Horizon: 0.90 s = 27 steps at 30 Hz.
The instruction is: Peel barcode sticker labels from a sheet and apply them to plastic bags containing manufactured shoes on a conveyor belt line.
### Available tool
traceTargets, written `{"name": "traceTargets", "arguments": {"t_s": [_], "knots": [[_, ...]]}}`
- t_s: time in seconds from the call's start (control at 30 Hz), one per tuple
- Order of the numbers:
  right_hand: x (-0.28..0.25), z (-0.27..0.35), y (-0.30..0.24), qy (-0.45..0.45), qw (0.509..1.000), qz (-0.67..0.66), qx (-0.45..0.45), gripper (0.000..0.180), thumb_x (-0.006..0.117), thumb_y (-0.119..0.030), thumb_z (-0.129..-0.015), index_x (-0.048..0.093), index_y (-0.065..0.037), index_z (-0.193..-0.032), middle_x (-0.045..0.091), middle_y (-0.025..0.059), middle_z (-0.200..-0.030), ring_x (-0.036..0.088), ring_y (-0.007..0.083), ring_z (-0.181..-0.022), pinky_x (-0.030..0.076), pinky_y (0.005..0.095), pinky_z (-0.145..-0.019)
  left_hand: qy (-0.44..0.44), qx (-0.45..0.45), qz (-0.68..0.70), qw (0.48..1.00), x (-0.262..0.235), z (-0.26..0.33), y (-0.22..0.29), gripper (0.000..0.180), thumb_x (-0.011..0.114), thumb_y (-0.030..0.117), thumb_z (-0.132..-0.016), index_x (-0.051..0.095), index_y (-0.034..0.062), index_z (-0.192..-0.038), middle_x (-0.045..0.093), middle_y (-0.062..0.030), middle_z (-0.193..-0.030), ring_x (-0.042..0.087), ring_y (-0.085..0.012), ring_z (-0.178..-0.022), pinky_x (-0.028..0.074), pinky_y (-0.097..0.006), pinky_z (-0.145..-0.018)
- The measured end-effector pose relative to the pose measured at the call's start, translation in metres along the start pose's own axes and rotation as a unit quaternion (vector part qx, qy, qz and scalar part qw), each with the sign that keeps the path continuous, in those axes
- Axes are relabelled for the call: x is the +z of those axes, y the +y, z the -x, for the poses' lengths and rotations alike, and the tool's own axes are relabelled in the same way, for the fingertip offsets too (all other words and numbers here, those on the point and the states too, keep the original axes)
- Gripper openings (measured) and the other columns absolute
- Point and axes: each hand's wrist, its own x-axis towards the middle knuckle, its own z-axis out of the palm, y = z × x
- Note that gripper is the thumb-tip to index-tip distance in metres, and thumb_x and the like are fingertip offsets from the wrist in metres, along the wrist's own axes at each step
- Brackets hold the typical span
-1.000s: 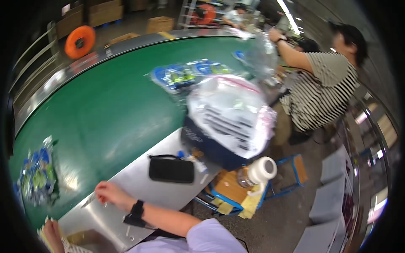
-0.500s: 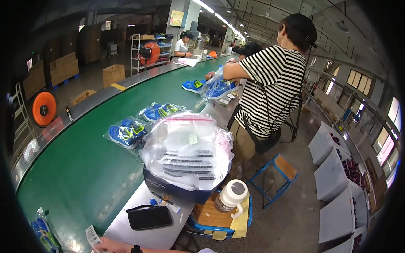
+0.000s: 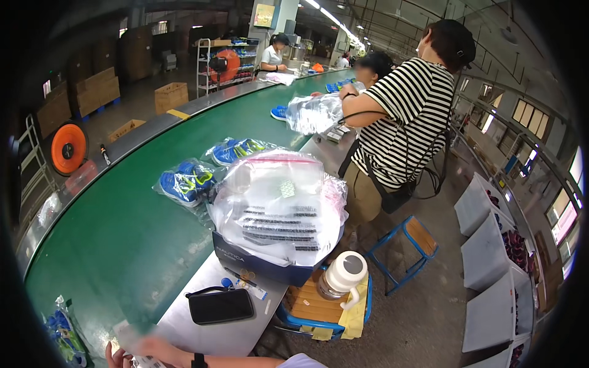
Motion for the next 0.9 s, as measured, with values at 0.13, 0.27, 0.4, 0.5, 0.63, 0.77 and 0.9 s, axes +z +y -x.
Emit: {"name": "traceTargets", "arguments": {"t_s": [0.13,0.27,0.4,0.5,0.63,0.77,0.9], "knots": [[0.01,0.013,0.009,-0.041,0.99,0.132,0.036,0.019,0.066,-0.02,-0.089,0.069,-0.002,-0.09,0.064,-0.0003,-0.075,0.057,0.0083,-0.063,0.044,0.0247,-0.056,-0.028,0.019,-0.062,0.998,0.005,-0.01,0.001,0.033,0.05,0.014,-0.097,0.055,-0.0066,-0.123,0.062,-0.0176,-0.118,0.058,-0.0243,-0.105,0.045,-0.034,-0.09],[0.014,0.01,0.026,-0.083,0.987,0.131,0.032,0.021,0.067,-0.02,-0.088,0.07,0.0,-0.094,0.066,0.0004,-0.077,0.058,0.0084,-0.069,0.046,0.0245,-0.062,0.001,-0.008,-0.055,0.998,-0.004,-0.006,-0.017,0.031,0.051,0.014,-0.096,0.06,-0.0054,-0.118,0.065,-0.0177,-0.109,0.059,-0.0244,-0.096,0.046,-0.035,-0.086],[0.019,0.017,0.027,-0.083,0.986,0.117,0.083,0.022,0.067,-0.02,-0.087,0.07,0.001,-0.094,0.067,0.0008,-0.079,0.059,0.0084,-0.069,0.047,0.0244,-0.062,0.042,-0.055,0.012,0.997,-0.021,-0.003,-0.019,0.028,0.054,0.015,-0.095,0.063,-0.0039,-0.113,0.065,-0.0146,-0.106,0.059,-0.0213,-0.094,0.046,-0.032,-0.085],[0.011,0.014,0.027,-0.068,0.982,0.145,0.104,0.022,0.068,-0.02,-0.087,0.071,0.001,-0.093,0.067,0.0009,-0.079,0.059,0.0083,-0.068,0.047,0.025,-0.062,0.038,-0.055,0.078,0.995,-0.021,0.002,-0.029,0.03,0.056,0.011,-0.094,0.059,-0.0024,-0.12,0.065,-0.0101,-0.104,0.058,-0.0159,-0.091,0.046,-0.028,-0.081],[0.005,0.005,0.038,-0.06,0.977,0.185,0.084,0.024,0.068,-0.023,-0.087,0.071,0.0,-0.092,0.067,0.0007,-0.079,0.059,0.0084,-0.068,0.048,0.0255,-0.062,0.005,-0.064,0.146,0.987,-0.019,0.0,-0.053,0.035,0.057,0.007,-0.093,0.054,-0.0014,-0.127,0.063,-0.006,-0.098,0.057,-0.0115,-0.085,0.046,-0.025,-0.075],[0.026,0.016,0.01,-0.051,0.961,0.244,0.117,0.026,0.067,-0.026,-0.088,0.071,-0.001,-0.092,0.067,0.0003,-0.077,0.059,0.0086,-0.067,0.047,0.0261,-0.061,0.005,-0.067,0.207,0.976,-0.014,-0.001,-0.058,0.037,0.056,0.003,-0.092,0.052,-0.0015,-0.129,0.063,-0.0055,-0.097,0.057,-0.011,-0.082,0.046,-0.023,-0.073],[0.027,0.014,0.009,-0.06,0.951,0.277,0.12,0.026,0.066,-0.027,-0.089,0.07,-0.001,-0.091,0.067,0.0,-0.077,0.059,0.0083,-0.068,0.047,0.0274,-0.061,-0.027,-0.059,0.174,0.983,-0.019,-0.003,-0.066,0.032,0.055,0.006,-0.093,0.056,-0.0027,-0.124,0.065,-0.0083,-0.102,0.059,-0.0142,-0.087,0.047,-0.026,-0.078]]}}
